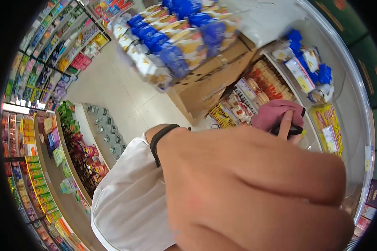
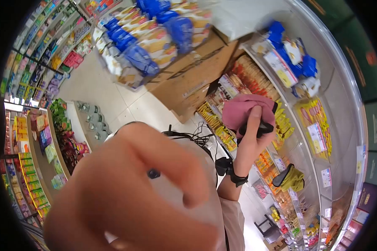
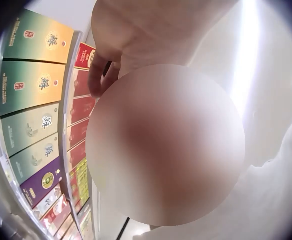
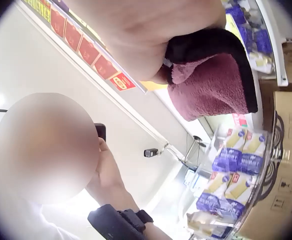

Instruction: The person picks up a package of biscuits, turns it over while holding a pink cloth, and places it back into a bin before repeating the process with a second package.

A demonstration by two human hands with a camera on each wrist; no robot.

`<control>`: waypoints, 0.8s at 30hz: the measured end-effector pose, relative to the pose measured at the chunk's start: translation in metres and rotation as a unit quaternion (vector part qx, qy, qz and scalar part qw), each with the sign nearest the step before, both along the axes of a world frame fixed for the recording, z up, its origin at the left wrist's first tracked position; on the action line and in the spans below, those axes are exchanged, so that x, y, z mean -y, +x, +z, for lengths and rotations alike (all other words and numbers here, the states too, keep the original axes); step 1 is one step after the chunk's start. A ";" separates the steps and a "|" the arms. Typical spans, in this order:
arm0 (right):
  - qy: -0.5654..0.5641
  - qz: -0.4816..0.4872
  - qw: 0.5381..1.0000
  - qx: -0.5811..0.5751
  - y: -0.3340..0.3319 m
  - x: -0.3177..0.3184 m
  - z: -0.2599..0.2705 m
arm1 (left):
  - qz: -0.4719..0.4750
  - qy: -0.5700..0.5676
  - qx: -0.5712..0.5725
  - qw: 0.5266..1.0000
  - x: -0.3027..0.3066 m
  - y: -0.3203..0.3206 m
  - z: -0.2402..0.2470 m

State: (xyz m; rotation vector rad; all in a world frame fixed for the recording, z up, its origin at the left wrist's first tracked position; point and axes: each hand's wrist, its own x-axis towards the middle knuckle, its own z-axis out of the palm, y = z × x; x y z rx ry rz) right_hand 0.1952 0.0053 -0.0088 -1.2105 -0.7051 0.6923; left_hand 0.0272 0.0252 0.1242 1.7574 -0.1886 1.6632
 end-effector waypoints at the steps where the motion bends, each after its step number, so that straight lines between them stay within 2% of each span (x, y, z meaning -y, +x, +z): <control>1: 0.007 -0.006 1.000 0.017 -0.017 -0.008 -0.002 | 0.010 0.001 0.012 1.000 -0.001 -0.016 0.000; 4: -0.007 -0.020 0.999 -0.032 -0.074 -0.016 0.005 | 0.036 0.002 0.033 0.999 -0.006 -0.062 -0.003; 9: -0.050 -0.009 0.999 0.007 -0.115 -0.009 0.002 | 0.088 -0.007 0.072 0.993 -0.010 -0.117 -0.001; 11: -0.100 -0.014 0.992 -0.071 -0.121 -0.025 0.008 | 0.131 -0.008 0.071 0.989 -0.005 -0.130 0.001; 12: -0.058 0.011 0.991 -0.116 -0.123 -0.026 0.007 | 0.142 -0.008 0.046 0.989 -0.010 -0.142 0.001; 14: 0.009 0.067 0.968 -0.240 -0.120 -0.026 0.003 | 0.119 0.022 -0.076 0.990 -0.045 -0.184 0.005; 15: 0.025 0.088 0.943 -0.319 -0.117 -0.026 0.005 | 0.140 -0.012 -0.124 0.982 -0.051 -0.199 0.011; 18: 0.055 0.110 0.915 -0.384 -0.108 -0.030 0.000 | 0.215 -0.155 -0.219 0.939 -0.061 -0.206 0.031; 22: 0.051 0.121 0.920 -0.370 -0.098 -0.034 -0.007 | 0.296 -0.145 -0.295 0.897 -0.119 -0.192 0.046; 24: 0.059 0.115 0.940 -0.317 -0.090 -0.032 -0.016 | 0.352 -0.035 -0.270 0.896 -0.165 -0.182 0.034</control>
